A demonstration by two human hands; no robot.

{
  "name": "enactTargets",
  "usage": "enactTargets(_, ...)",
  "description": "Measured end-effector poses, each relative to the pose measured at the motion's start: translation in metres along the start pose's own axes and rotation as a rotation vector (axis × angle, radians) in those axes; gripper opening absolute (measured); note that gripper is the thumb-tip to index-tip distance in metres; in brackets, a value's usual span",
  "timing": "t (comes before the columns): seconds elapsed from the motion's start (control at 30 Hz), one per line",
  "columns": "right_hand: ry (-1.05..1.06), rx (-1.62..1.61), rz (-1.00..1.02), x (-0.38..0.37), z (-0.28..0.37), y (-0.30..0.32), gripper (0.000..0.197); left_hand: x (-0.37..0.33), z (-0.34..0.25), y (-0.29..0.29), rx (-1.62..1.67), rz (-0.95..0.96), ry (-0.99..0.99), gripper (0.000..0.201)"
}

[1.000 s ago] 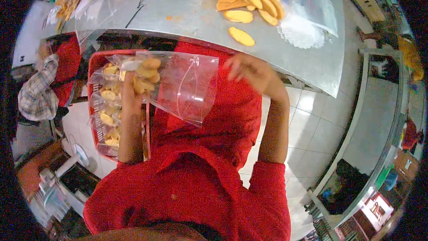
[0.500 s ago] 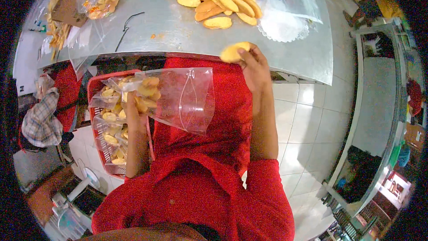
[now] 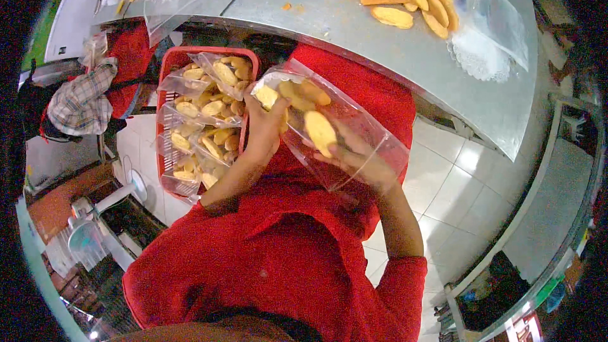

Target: The person places small, oblong biscuits into clear plastic bags one by one. They arrange the biscuits inside each bag, then place the filled bags into a red basket. The process is repeated continuously throughout the clip.

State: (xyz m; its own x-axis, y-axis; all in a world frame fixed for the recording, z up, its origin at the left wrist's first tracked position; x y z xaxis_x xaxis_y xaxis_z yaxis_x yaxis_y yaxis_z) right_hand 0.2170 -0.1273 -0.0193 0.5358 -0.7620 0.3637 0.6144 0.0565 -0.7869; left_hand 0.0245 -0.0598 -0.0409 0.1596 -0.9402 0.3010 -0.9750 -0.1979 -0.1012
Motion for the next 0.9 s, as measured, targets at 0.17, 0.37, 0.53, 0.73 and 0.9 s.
enactTargets(0.17,0.148,0.473,-0.2,-0.034,-0.026,0.0,0.051,0.017,-0.01,-0.006,-0.06,0.1,0.011,0.067)
enactTargets(0.37,0.375,0.637,-0.341,-0.04,-0.02,-0.017,0.048,0.024,-0.01,-0.005,-0.059,0.121,0.058,0.068)
enactTargets(0.53,0.482,0.349,-0.303,-0.053,-0.039,-0.009,0.047,0.027,-0.009,-0.003,-0.109,0.103,0.066,0.07)
enactTargets(0.73,0.418,0.295,-0.242,-0.054,-0.039,-0.011,0.044,0.024,-0.001,0.01,-0.125,0.168,0.058,0.063)
enactTargets(0.9,0.288,0.141,-0.077,-0.052,-0.031,-0.01,0.046,0.005,-0.019,0.028,-0.541,0.221,-0.057,0.045)
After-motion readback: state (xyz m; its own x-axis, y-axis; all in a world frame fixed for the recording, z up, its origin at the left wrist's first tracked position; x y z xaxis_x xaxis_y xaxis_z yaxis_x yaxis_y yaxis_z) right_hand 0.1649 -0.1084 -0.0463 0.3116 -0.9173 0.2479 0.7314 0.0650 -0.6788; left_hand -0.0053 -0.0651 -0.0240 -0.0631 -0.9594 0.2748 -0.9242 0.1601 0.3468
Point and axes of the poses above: each hand's wrist, its own x-axis away from the middle knuckle, its own y-axis out of the back of the hand, z = x × y, the point moved 1 cm from there along -x, towards the middle knuckle, and after that the axes turned 6 degrees about -x, right-handed, at the moved point
